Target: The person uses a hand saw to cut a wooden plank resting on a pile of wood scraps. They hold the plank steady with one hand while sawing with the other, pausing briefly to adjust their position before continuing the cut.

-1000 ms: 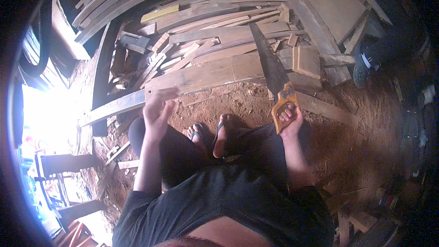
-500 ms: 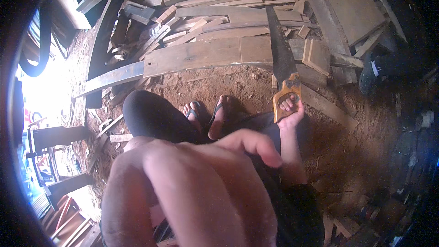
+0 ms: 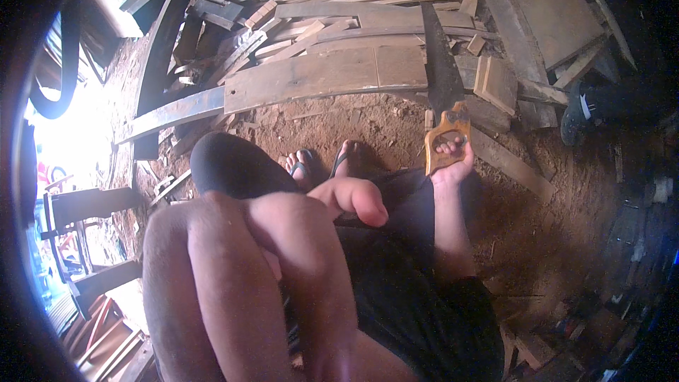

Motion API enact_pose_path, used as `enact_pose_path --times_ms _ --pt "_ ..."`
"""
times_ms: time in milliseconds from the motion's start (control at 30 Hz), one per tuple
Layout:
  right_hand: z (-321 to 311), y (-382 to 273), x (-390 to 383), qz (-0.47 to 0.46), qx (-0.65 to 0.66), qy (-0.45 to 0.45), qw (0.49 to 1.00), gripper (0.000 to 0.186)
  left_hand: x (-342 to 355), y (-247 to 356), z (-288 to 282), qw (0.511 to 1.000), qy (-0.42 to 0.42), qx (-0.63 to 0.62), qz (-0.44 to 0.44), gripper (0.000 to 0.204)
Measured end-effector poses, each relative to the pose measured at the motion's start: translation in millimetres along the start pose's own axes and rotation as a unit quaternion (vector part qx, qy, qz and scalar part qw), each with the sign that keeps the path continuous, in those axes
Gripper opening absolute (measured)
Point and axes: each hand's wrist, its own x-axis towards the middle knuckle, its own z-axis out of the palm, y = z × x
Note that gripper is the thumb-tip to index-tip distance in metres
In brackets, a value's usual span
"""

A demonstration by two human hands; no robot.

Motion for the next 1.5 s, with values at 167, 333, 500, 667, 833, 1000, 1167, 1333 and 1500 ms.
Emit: enact_pose_path --times_ms 167,333,500,667,833,1000,1167,1333,1500 --pt "5 4 5 -0.003 -0.023 0.000 1.000 0.034 -34 14 -40 0.987 0.102 0.126 0.020 0.017" --pt "5 5 -3 0.052 0.020 -0.033 0.998 0.035 -106 18 -66 0.901 0.352 0.253 0.011 0.035" --pt "12 -2 -8 0.048 0.035 -0.044 0.997 0.032 -176 61 -94 0.381 0.293 0.835 -0.269 0.029" --pt "21 -7 2 0.041 0.037 -0.079 0.995 0.028 -213 71 -121 0.228 0.334 0.771 -0.491 0.046" --pt "19 -8 20 0.051 0.004 -0.053 0.997 0.024 -213 68 -139 0.223 0.300 0.790 -0.486 0.037" --pt "14 -8 33 0.043 -0.010 -0.022 0.999 0.024 -201 67 -145 0.209 0.285 0.754 -0.554 0.047" --pt "15 -5 25 0.063 -0.019 -0.014 0.998 0.029 -198 67 -141 0.209 0.296 0.762 -0.537 0.047" --pt "22 -1 10 0.071 0.012 -0.017 0.997 0.038 -201 69 -139 0.232 0.290 0.778 -0.506 0.049" --pt "14 -1 -3 0.064 0.048 -0.084 0.993 0.060 -196 72 -143 0.307 0.288 0.749 -0.512 0.048"
